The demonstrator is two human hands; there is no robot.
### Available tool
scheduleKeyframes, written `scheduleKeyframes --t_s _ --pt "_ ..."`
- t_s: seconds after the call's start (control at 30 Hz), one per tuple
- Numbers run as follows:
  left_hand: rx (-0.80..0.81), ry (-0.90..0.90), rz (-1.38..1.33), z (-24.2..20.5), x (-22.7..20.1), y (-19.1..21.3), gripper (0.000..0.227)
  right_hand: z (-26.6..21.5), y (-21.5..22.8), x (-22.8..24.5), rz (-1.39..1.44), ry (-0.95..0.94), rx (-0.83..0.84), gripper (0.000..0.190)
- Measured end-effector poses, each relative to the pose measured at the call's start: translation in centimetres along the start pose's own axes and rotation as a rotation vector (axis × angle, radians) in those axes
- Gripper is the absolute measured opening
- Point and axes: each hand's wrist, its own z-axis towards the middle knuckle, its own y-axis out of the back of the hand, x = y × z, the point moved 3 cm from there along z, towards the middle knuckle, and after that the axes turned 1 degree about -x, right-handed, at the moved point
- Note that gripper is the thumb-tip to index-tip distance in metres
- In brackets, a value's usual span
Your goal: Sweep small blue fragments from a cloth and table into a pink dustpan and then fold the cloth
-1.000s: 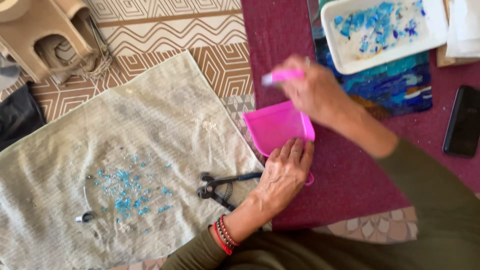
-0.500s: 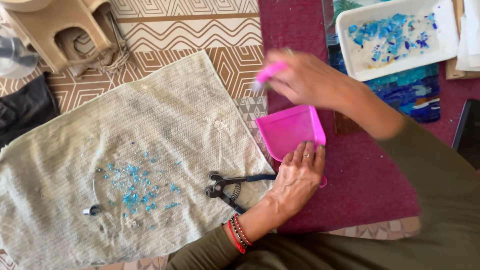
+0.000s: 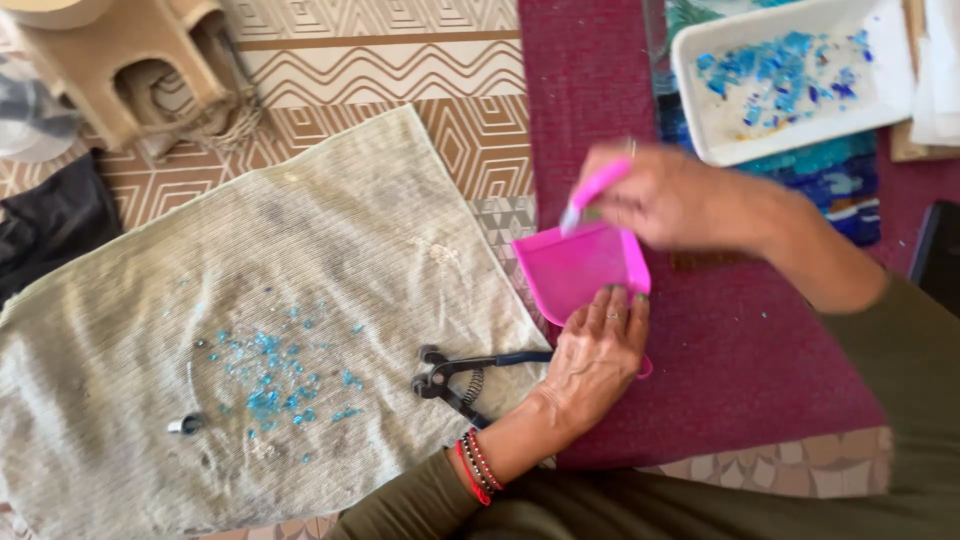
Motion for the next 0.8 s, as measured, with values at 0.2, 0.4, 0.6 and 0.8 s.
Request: scheduleKeyframes --t_s 0.2,0.4,0.6,0.8 --pt "0.089 -0.02 0.128 -0.9 -0.3 -1.3 0.041 1.3 -0.4 -3.0 -0.593 -0.187 -0.186 0.011" --pt "0.097 -0.112 0.035 -1.9 -1.3 3.7 0.039 -2.9 -4.3 -0.4 -0.36 -0.35 0.076 0.014" --pt "0.071 -0.071 0.212 -5.0 -4.3 3.7 0.036 -2.0 -3.3 3.6 -0.159 -0.18 -0.052 0.015" --pt "0.074 0.005 0.262 -5.7 -5.0 2.6 0.038 1.7 -8.3 2.9 -0.122 0.003 -0.145 0.036"
